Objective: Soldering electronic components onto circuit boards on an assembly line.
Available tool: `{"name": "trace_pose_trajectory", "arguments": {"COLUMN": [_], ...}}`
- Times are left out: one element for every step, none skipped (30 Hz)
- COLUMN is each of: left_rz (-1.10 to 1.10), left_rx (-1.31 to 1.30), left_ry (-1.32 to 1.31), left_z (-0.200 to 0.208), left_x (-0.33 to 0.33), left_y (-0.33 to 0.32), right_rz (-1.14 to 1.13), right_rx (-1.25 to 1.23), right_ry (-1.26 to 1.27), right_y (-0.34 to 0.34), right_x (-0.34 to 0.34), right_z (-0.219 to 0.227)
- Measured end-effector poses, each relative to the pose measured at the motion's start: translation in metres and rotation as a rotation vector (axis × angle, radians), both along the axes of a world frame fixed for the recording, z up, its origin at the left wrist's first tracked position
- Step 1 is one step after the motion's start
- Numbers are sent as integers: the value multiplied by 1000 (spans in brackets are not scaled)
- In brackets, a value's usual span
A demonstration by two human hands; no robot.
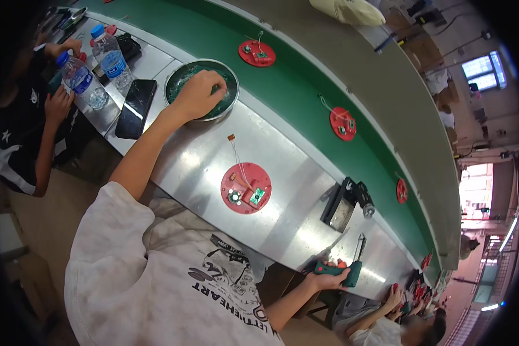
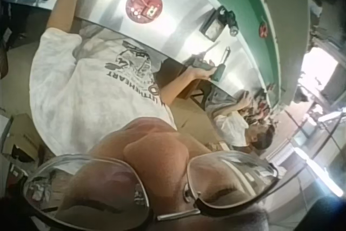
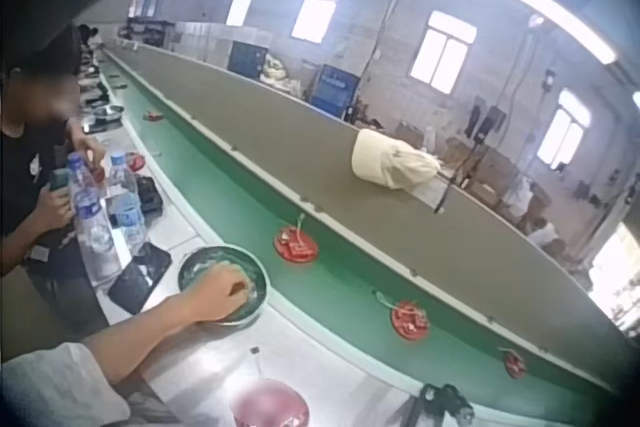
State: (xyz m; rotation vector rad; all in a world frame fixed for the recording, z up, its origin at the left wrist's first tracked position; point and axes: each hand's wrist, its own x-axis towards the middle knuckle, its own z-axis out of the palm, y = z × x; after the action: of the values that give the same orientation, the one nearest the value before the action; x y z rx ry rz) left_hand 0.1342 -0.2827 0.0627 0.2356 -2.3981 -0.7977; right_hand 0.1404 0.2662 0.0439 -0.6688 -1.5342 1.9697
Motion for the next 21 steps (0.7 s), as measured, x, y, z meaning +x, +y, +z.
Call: {"name": "trace_pose_trajectory", "arguments": {"left_rz": [8, -9, 4, 16, -20, -45, -90, -125, -178, -189, -232, -276, -288, -327, -363, -368, -347, -324, -324, -303, -281], "left_rx": [15, 15, 6, -1, 29, 38, 137, 238, 248, 261, 194, 130, 138, 144, 152, 156, 127, 98, 105, 83, 61], "left_ry": [20, 4, 70, 135, 127, 101, 75, 49, 98, 76, 105, 135, 119, 78, 40, 30, 84, 140, 136, 120, 106], "left_z": [3, 3, 3, 4, 14, 21, 29, 34, 36, 31, 28, 23, 17, 11, 5, 0, -6, -11, -18, -24, -27], "left_x": [5, 7, 8, 10, 12, 18, 24, 32, 38, 46, 54, 60, 66, 71, 75, 77, 78, 79, 79, 78, 77], "left_y": [5, 10, 16, 22, 32, 45, 58, 72, 87, 104, 118, 129, 138, 146, 153, 158, 164, 170, 175, 178, 180], "right_rz": [-8, -6, -5, -5, 8, 26, 58, 32, 74, 117, 278, 441, 531, 635, 732, 829, 828, 930, 1034, 1037, 1070], "right_rx": [-9, 14, 24, 36, 17, 1, 64, 146, 169, 191, 241, 289, 292, 262, 282, 300, 302, 337, 372, 374, 381], "right_ry": [5, 1, 17, 30, 63, 93, 118, 174, 184, 193, 226, 257, 238, 192, 146, 101, 90, 77, 65, 59, 51], "right_y": [0, -5, -5, -3, 2, 5, 6, 0, -8, -17, -31, -45, -54, -66, -74, -79, -81, -82, -83, -83, -84], "right_x": [-2, -1, -2, -2, -1, 4, 9, 10, 14, 25, 35, 48, 60, 73, 82, 89, 94, 98, 101, 103, 104], "right_z": [-1, 2, 2, 1, -2, -5, -8, -11, -12, -13, -11, -7, -8, -3, 0, 1, 2, 3, 3, 2, 0]}}
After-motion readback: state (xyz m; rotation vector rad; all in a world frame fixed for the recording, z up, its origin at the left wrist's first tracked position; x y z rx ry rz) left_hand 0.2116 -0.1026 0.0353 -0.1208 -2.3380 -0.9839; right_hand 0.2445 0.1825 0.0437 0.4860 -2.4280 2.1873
